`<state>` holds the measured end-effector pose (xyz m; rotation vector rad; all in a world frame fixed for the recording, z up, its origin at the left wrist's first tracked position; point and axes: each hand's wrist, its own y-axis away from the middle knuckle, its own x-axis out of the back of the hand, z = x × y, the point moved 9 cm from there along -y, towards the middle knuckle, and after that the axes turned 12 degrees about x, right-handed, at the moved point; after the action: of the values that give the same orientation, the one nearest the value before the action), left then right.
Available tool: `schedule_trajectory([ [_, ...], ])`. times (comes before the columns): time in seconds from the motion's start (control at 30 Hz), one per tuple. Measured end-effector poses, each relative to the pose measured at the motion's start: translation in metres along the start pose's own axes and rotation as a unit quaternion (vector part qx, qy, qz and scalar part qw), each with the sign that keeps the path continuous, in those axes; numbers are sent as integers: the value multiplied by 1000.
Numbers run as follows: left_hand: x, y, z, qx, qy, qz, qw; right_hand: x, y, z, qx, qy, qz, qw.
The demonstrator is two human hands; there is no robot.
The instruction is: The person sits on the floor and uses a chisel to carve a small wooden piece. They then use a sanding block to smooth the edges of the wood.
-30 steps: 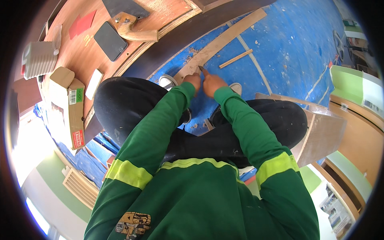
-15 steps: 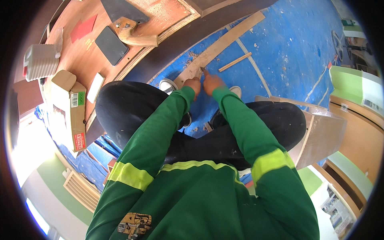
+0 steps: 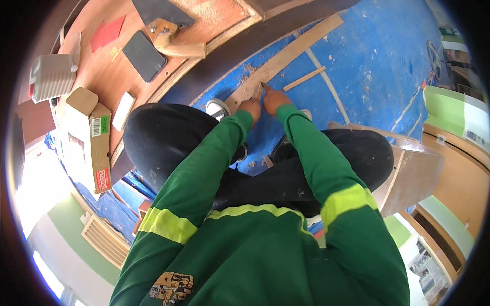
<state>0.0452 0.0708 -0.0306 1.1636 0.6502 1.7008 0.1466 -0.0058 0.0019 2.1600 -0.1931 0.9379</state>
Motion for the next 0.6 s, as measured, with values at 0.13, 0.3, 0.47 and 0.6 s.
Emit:
schedule_trajectory([
  [0.13, 1, -3, 8, -69, -96, 27, 993, -8, -8, 12, -23, 2, -5, 1000],
  [0.3, -8, -16, 2, -96, -129, -30, 987, -9, -9, 14, -13, -19, 20, 1000],
  [0.47, -7, -20, -11, 43, 30, -74, 996, -12, -27, 19, -16, 7, 14, 1000],
  [0.6, 2, -7, -10, 110, 104, -81, 985, -8, -36, 12, 32, 0, 56, 998],
])
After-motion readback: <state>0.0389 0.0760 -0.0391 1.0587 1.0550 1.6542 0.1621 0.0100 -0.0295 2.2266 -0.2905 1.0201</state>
